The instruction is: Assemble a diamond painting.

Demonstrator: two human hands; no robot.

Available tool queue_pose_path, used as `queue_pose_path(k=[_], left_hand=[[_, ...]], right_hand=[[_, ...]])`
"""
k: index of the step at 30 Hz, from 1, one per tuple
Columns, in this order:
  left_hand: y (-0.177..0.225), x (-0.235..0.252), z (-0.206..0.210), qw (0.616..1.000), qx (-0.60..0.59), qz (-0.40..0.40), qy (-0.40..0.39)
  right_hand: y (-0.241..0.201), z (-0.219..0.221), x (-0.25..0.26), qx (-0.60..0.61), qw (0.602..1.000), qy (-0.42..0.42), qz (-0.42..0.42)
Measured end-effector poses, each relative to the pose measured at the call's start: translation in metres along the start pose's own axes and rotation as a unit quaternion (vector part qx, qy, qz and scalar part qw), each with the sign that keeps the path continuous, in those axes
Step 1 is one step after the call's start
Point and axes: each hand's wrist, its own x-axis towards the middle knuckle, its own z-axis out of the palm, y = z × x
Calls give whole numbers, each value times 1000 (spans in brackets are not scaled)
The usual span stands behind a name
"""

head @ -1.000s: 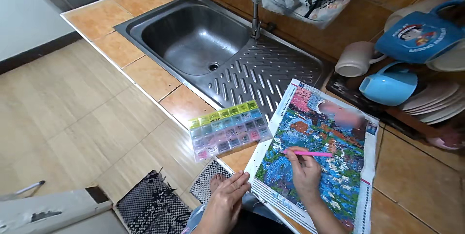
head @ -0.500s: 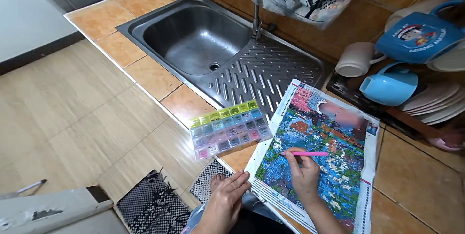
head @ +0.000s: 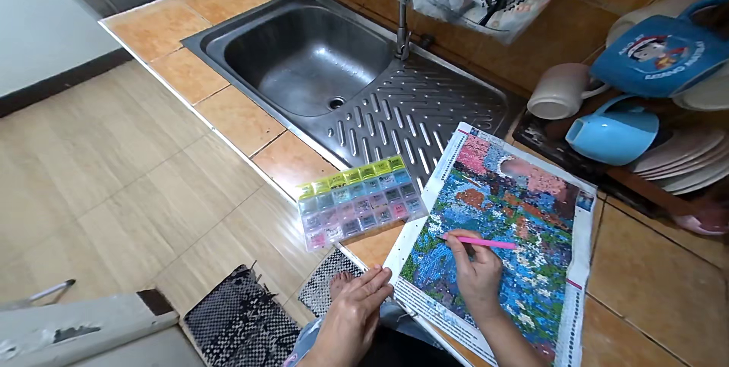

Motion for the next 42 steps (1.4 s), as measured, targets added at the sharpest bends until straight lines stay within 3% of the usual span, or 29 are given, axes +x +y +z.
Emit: queue_pose_path(k=[42], left_hand=[[1, 0, 0, 1000, -8, -11, -8]], right_hand=[[-1, 0, 0, -30, 999, -6, -9]])
